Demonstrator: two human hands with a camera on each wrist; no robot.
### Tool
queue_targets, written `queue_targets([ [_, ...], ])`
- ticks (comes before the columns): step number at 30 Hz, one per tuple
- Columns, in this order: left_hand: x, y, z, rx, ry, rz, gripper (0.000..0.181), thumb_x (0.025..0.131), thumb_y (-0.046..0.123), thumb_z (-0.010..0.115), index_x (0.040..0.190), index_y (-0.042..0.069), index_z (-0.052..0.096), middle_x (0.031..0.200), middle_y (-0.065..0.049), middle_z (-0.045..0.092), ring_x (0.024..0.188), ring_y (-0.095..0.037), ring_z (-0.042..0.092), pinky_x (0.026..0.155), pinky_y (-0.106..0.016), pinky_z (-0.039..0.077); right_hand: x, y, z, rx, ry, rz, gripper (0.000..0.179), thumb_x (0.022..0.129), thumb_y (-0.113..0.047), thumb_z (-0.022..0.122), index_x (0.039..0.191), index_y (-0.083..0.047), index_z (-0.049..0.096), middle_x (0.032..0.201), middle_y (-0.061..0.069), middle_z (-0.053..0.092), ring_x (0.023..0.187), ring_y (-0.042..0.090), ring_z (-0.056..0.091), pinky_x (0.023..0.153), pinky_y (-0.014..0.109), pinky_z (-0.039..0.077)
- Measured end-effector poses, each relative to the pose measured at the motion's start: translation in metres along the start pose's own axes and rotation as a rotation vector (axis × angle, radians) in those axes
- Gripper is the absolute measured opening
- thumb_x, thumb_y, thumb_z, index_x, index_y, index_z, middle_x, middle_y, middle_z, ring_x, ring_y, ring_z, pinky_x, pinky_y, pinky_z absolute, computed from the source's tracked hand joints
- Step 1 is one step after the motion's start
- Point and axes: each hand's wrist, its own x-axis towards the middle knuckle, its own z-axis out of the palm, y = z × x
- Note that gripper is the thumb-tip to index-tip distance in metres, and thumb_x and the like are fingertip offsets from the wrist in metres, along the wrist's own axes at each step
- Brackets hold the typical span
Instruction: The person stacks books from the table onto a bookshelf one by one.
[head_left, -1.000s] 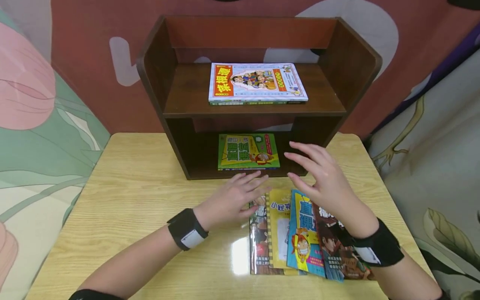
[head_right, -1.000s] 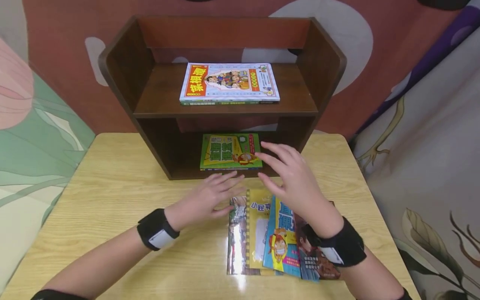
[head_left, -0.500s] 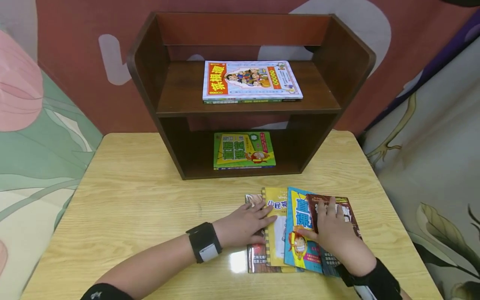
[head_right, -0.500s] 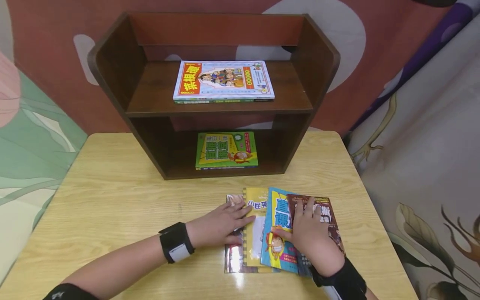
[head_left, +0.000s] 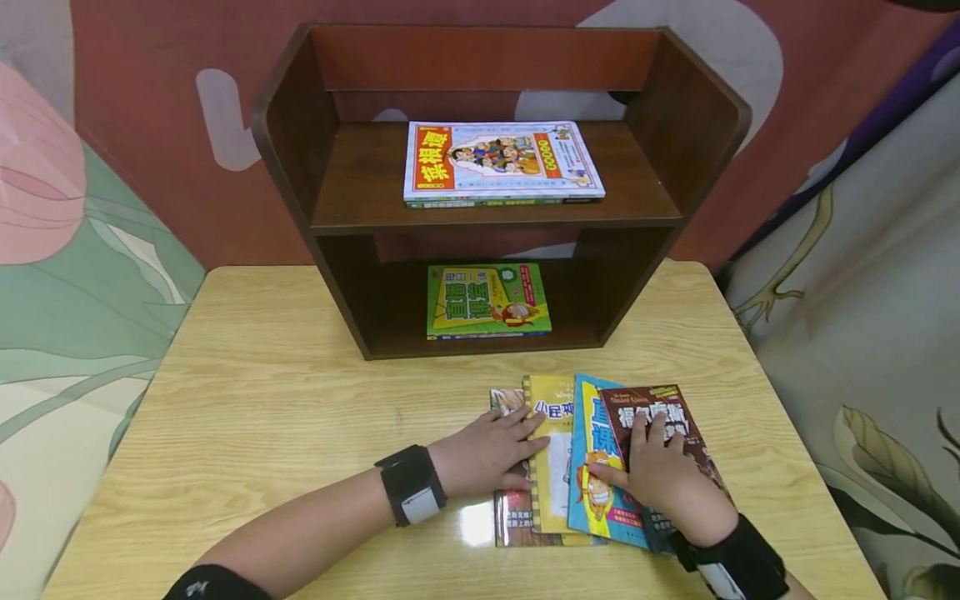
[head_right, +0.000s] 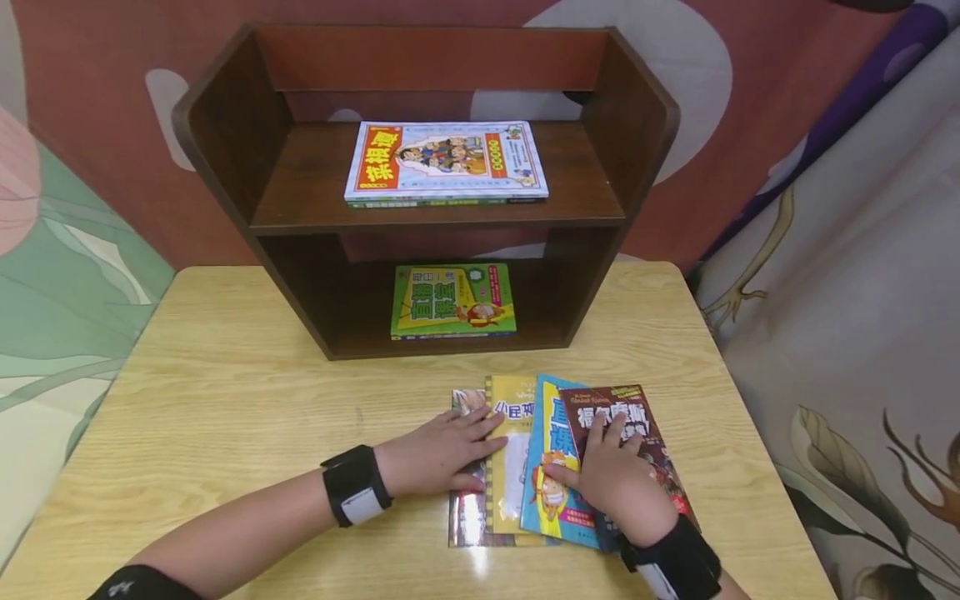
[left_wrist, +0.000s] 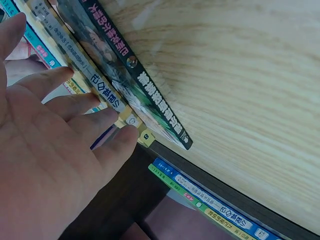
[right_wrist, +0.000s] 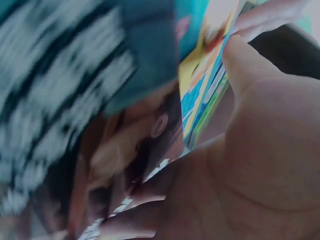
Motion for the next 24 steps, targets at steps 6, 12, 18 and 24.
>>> queue_targets([
  [6, -0.001, 0.0, -0.001, 0.004, 0.005, 0.0, 0.066, 0.093, 0.058, 0.041, 0.148, 0.023, 0.032, 0.157, -0.006, 0.021, 0.145, -0.028, 0.018, 0.112, -0.05, 0.027, -0.001, -0.01, 0.0, 0.019, 0.066, -0.134, 0.116, 0.076, -0.08, 0.043, 0.146, 0.01, 0.019, 0.147, 0.041, 0.014, 0.128, 0.064, 0.019, 0.079, 0.067, 0.046],
  [12, 0.0, -0.001, -0.003, -0.014, 0.009, 0.004, 0.066, 0.094, 0.056, 0.042, 0.148, 0.022, 0.033, 0.157, -0.007, 0.022, 0.144, -0.029, 0.02, 0.113, -0.05, 0.027, 0.001, -0.016, -0.001, 0.023, 0.095, -0.231, 0.105, 0.082, -0.071, 0.049, 0.148, 0.005, 0.019, 0.151, 0.036, 0.01, 0.131, 0.062, 0.016, 0.082, 0.068, 0.044],
  [18, 0.002, -0.001, -0.004, -0.002, 0.005, 0.003, 0.065, 0.094, 0.056, 0.042, 0.148, 0.022, 0.033, 0.156, -0.008, 0.025, 0.143, -0.029, 0.022, 0.113, -0.05, 0.027, 0.001, -0.022, -0.007, 0.005, 0.102, -0.33, 0.088, 0.089, -0.056, 0.054, 0.151, -0.003, 0.019, 0.156, 0.026, 0.008, 0.137, 0.054, 0.014, 0.092, 0.061, 0.043],
  [24, 0.008, -0.002, -0.004, -0.022, 0.113, 0.013, 0.056, 0.093, 0.047, 0.053, 0.141, 0.019, 0.045, 0.146, -0.004, 0.043, 0.133, -0.02, 0.042, 0.108, -0.039, 0.038, 0.002, -0.029, -0.012, -0.01, 0.168, -0.366, 0.074, 0.092, -0.046, 0.055, 0.148, -0.005, 0.029, 0.154, 0.024, 0.019, 0.136, 0.051, 0.024, 0.092, 0.059, 0.045],
])
